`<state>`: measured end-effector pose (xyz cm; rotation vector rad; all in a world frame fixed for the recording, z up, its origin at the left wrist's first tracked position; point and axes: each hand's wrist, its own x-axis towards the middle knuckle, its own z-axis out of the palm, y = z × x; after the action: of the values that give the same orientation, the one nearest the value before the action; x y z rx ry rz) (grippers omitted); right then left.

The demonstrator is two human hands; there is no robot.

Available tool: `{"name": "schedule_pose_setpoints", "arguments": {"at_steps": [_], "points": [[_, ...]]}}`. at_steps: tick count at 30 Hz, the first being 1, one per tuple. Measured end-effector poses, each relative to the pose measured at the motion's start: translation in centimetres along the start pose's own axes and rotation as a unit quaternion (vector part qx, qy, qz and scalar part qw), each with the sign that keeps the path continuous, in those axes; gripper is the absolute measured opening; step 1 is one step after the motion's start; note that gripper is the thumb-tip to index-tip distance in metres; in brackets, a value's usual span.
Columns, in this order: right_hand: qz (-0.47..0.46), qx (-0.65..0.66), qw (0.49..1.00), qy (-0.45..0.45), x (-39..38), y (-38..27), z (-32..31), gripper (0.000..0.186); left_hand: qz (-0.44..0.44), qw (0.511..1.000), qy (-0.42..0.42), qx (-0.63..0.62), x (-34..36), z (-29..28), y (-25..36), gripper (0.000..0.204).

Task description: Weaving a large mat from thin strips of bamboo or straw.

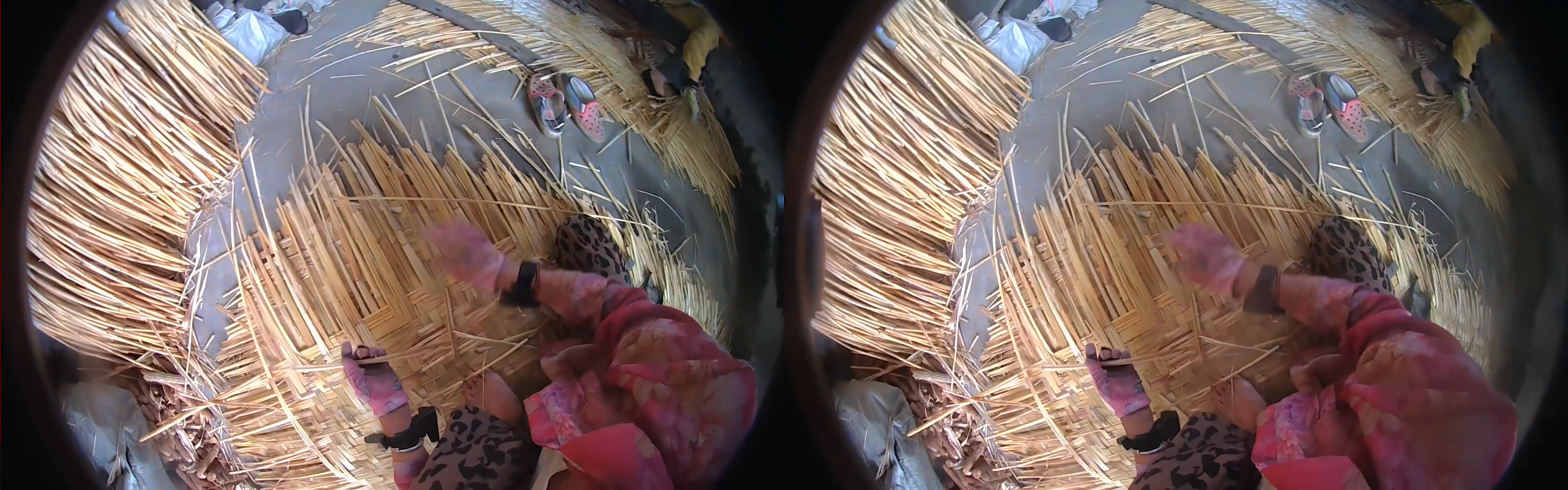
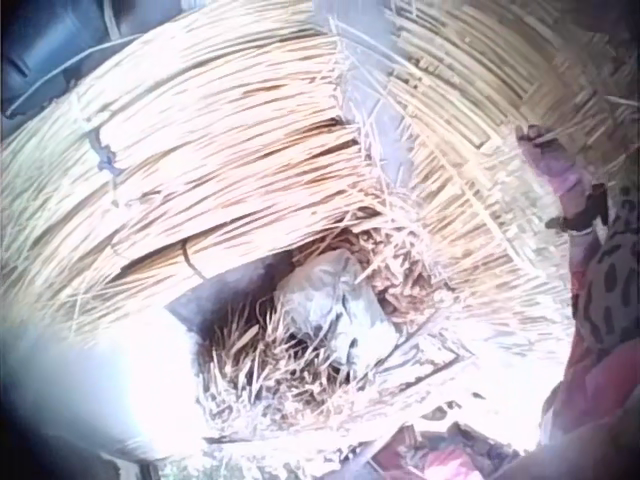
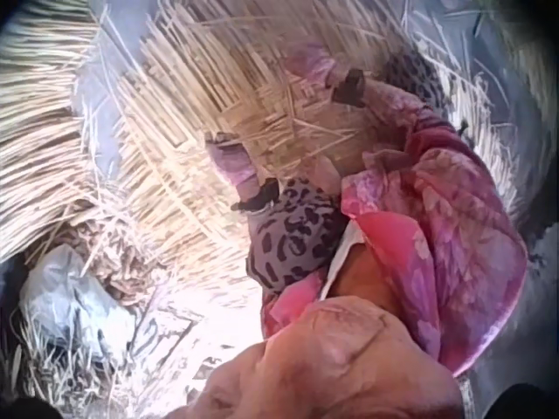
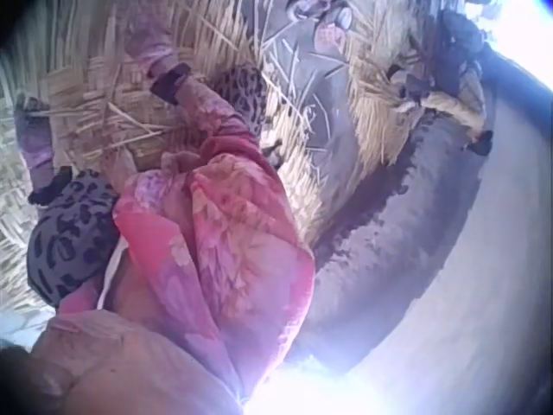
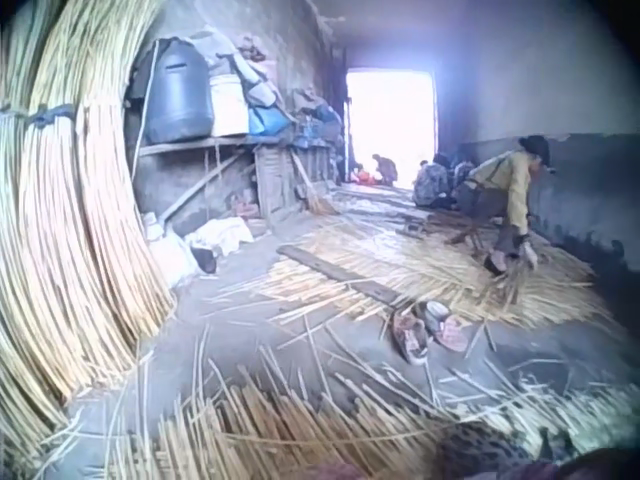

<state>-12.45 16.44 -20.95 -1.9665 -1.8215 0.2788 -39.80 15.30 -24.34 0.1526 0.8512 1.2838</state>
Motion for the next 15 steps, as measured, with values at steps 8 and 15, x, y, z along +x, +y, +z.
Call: {"name": "schedule_pose_setpoints", "arguments": {"at_steps": [8,15], "points": [[0.108,-0.158,0.981,0.015,-0.7,13.4,-5.8,0.016,-0.103,0.942,0.137,0.289,-5.3,-6.5,-2.7,0.034],[-0.192,0.344,0.916,-0.079,-4.5,2.1,-6.3,0.020,-0.039,0.757,-0.130,0.640,-8.5,-1.9,-1.0,0.024]]}}
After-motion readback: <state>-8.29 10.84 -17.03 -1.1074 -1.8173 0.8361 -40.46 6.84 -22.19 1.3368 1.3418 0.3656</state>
